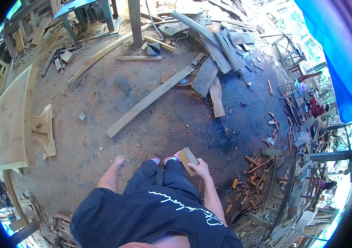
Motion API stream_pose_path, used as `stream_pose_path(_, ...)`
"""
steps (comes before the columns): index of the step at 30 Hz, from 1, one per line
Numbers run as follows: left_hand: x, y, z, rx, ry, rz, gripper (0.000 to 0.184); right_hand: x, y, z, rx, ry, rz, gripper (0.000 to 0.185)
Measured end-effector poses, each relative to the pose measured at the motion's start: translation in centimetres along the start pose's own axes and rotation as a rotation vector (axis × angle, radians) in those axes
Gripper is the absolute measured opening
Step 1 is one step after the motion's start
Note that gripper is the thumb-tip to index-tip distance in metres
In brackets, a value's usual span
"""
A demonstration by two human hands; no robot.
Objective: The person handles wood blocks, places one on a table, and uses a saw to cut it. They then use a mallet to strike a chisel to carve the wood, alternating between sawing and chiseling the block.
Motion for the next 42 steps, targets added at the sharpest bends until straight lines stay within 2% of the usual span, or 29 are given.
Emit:
stream_pose_path(2,-3.4,0.0,-2.6,0.02,-0.109,-0.086,0.02,-4.2,-0.9,1.0,-0.026,0.023,-0.035,0.056)
stream_pose_path(4,-5.9,-0.6,-6.5,0.043,-0.174,-0.111,0.024,-10.8,-2.2,1.3,-0.088,0.061,-0.105,0.058)
stream_pose_path(5,-6.9,-1.5,-8.6,0.072,-0.244,-0.13,0.029,-14.4,-2.5,1.4,-0.07,-0.005,-0.228,0.063)
stream_pose_path(7,-7.9,-5.2,-13.6,0.165,-0.385,-0.248,0.022,-19.9,-1.0,2.1,-0.074,-0.107,-0.429,0.063)
stream_pose_path(9,-10.6,-7.4,-18.6,0.305,-0.784,-0.692,0.023,-24.3,1.5,2.8,-0.104,-0.187,-0.598,0.061)
stream_pose_path(11,-16.0,-5.6,-23.8,0.323,-0.783,-0.604,0.027,-28.1,4.0,3.6,-0.05,-0.177,-0.734,0.059)
stream_pose_path(12,-18.8,-4.0,-26.0,0.314,-0.652,-0.54,0.028,-32.6,4.3,1.5,-0.113,-0.407,-0.604,0.059)
stream_pose_path(14,-25.1,0.8,-29.6,0.297,-0.486,-0.482,0.032,-34.8,1.5,3.6,-0.096,-0.406,-0.591,0.058)
stream_pose_path(16,-27.6,2.7,-32.9,0.304,-0.472,-0.464,0.034,-36.6,1.2,5.1,-0.064,-0.398,-0.599,0.056)
stream_pose_path(17,-28.3,3.2,-34.4,0.348,-0.344,-0.452,0.035,-37.3,1.2,5.8,-0.048,-0.393,-0.605,0.055)
stream_pose_path(18,-28.9,3.7,-35.7,0.386,-0.211,-0.442,0.035,-37.8,0.8,6.8,-0.035,-0.387,-0.605,0.055)
stream_pose_path(21,-29.1,3.7,-38.1,0.388,-0.175,-0.389,0.033,-38.5,-2.6,10.1,-0.02,-0.389,-0.591,0.052)
stream_pose_path(23,-29.8,2.9,-38.1,0.433,-0.518,-0.487,0.032,-38.0,-4.2,10.3,-0.029,-0.429,-0.618,0.05)
stream_pose_path(24,-29.0,1.1,-38.0,0.469,-0.459,-0.388,0.029,-33.8,-6.7,10.0,-0.046,-0.465,-0.66,0.049)
stream_pose_path(25,-28.3,-0.8,-38.0,0.514,-0.416,-0.281,0.026,-35.0,-10.2,10.3,-0.135,-0.43,-0.634,0.047)
stream_pose_path(26,-28.2,-2.1,-37.9,0.397,-0.272,-0.09,0.018,-31.5,-11.8,14.1,-0.214,-0.647,-0.601,0.046)
stream_pose_path(27,-29.3,-2.6,-38.1,0.402,-0.224,0.002,0.013,-30.7,-14.4,16.0,-0.204,-0.931,-0.55,0.044)
stream_pose_path(28,-30.2,-3.1,-38.4,0.404,-0.136,0.024,0.012,-29.9,-17.0,18.6,-0.073,-1.19,-0.602,0.044)
stream_pose_path(29,-31.7,-3.8,-39.5,0.395,-0.03,0.036,0.015,-29.7,-19.8,21.1,-0.101,-1.183,-0.499,0.046)
stream_pose_path(30,-33.1,-3.8,-41.0,0.417,-0.074,0.044,0.015,-28.0,-21.8,24.3,-0.143,-1.303,-0.407,0.046)
stream_pose_path(31,-34.9,-4.0,-42.5,0.382,-0.073,0.026,0.017,-27.0,-23.2,27.5,-0.035,-1.421,-0.374,0.047)
stream_pose_path(33,-38.9,-6.7,-45.9,0.37,-0.081,-0.018,0.018,-24.0,-25.2,34.3,-0.048,-1.508,-0.33,0.048)
stream_pose_path(34,-42.9,-10.2,-52.1,0.651,0.127,-0.007,0.014,-23.4,-27.1,39.4,-0.048,-1.612,-0.255,0.048)
stream_pose_path(35,-44.3,-11.6,-55.1,0.905,0.345,0.047,0.012,-22.7,-27.5,41.6,-0.019,-1.7,-0.193,0.049)
stream_pose_path(36,-47.8,-10.4,-59.1,0.899,0.168,-0.075,0.003,-22.4,-27.8,43.7,-0.061,-1.729,-0.198,0.049)
stream_pose_path(37,-51.1,-6.2,-64.0,0.935,0.126,-0.073,0.003,-22.2,-28.0,45.6,-0.019,-1.788,-0.148,0.049)
stream_pose_path(39,-60.3,5.5,-71.6,0.727,-0.189,-0.28,0.019,-23.0,-29.1,48.2,-0.058,-1.911,-0.079,0.049)
stream_pose_path(40,-61.9,6.4,-75.8,0.792,-0.257,-0.348,0.034,-23.8,-29.6,48.9,-0.094,-1.932,-0.093,0.05)
stream_pose_path(42,-64.5,10.2,-83.8,1.013,-0.263,-0.352,0.036,-25.6,-30.6,50.5,-0.117,-1.969,-0.131,0.051)
Point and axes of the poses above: each hand's wrist, its own y-axis away from the middle knuckle, its own z-axis out of the back of the hand, x = y × z, the point moved 2 cm from there along -y, towards the middle knuckle, and after that the axes turned 11 degrees about -z, right-handed, at the moved point
